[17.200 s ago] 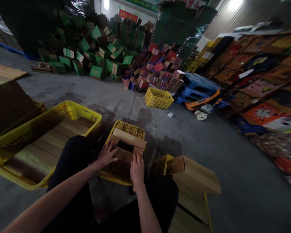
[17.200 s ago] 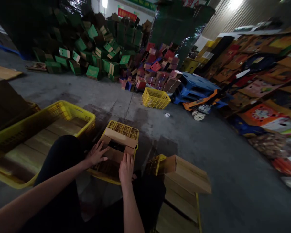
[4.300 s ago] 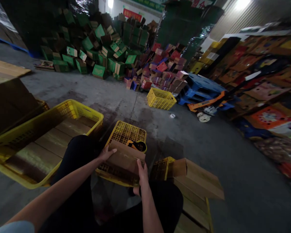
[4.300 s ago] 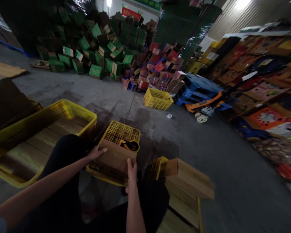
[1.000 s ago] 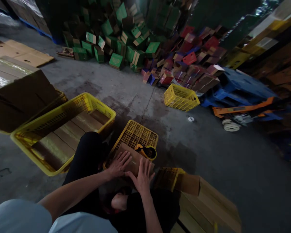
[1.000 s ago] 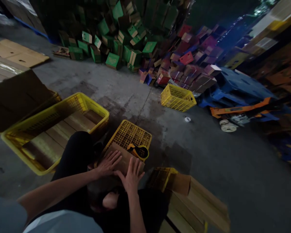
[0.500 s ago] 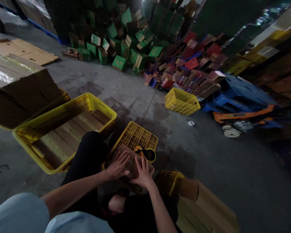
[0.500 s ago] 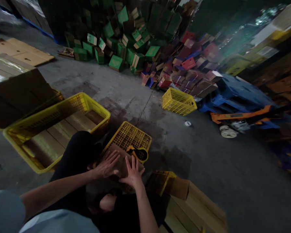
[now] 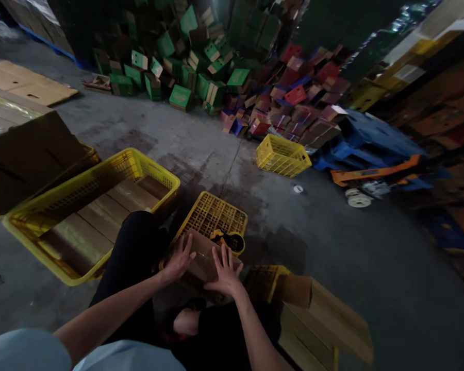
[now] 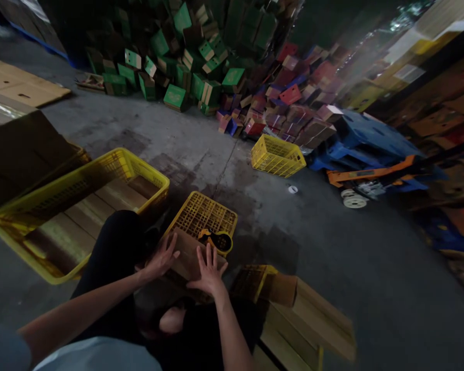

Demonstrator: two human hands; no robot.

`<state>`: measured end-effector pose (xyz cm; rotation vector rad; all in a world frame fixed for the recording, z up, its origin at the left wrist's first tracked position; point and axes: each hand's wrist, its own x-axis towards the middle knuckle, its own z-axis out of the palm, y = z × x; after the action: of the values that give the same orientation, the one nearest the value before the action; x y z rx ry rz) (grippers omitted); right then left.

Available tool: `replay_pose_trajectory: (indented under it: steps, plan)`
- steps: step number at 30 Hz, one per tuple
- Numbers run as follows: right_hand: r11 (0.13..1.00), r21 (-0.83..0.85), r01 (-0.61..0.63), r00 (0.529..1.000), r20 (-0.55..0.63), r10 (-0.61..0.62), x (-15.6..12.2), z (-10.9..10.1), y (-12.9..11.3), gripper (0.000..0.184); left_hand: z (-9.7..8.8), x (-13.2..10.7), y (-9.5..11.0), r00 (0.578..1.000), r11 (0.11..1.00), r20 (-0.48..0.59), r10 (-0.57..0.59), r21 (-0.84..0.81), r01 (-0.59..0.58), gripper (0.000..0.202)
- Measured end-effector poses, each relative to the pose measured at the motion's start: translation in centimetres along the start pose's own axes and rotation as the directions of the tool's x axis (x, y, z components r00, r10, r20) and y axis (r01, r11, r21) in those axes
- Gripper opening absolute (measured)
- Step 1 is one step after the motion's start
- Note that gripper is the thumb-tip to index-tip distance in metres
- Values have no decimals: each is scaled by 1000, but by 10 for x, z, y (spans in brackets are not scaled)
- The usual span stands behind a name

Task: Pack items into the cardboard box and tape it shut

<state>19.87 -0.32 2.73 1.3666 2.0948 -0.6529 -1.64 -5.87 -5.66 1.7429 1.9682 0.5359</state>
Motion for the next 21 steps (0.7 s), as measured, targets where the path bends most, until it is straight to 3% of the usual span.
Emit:
replay_pose_trajectory:
  steps: [4, 6, 9, 11, 14, 16, 19, 21]
  plan:
    - [999, 42, 24, 987, -162, -17, -10, 12, 3, 133, 1, -1, 0, 1000, 994, -14, 22, 103, -20, 71]
    - [991, 131, -24, 949, -310, 64, -16, 26, 5, 126, 3, -2, -2, 999, 992, -39, 27, 128, -22, 71]
    - [879, 452, -150, 789, -481, 382, -22, 53, 9, 111, 5, -2, -5, 996, 984, -76, 54, 174, -40, 74]
    - [730, 670, -136, 719, -440, 538, -24, 69, 10, 110, 4, -2, -6, 992, 980, -93, 81, 191, -62, 75]
    - [550, 835, -29, 771, -331, 544, -25, 83, 6, 104, 0, -2, -4, 988, 976, -108, 113, 199, -90, 75]
    - [503, 864, 20, 794, -319, 517, -24, 85, 3, 99, -2, -2, -1, 991, 977, -93, 100, 197, -80, 74]
    - [521, 853, 34, 777, -350, 522, -22, 84, 0, 96, -1, -3, 3, 997, 978, -67, 42, 206, -27, 70]
    - [594, 804, 17, 765, -393, 510, -20, 85, 0, 94, 1, -3, 5, 997, 976, -65, 29, 219, -14, 70]
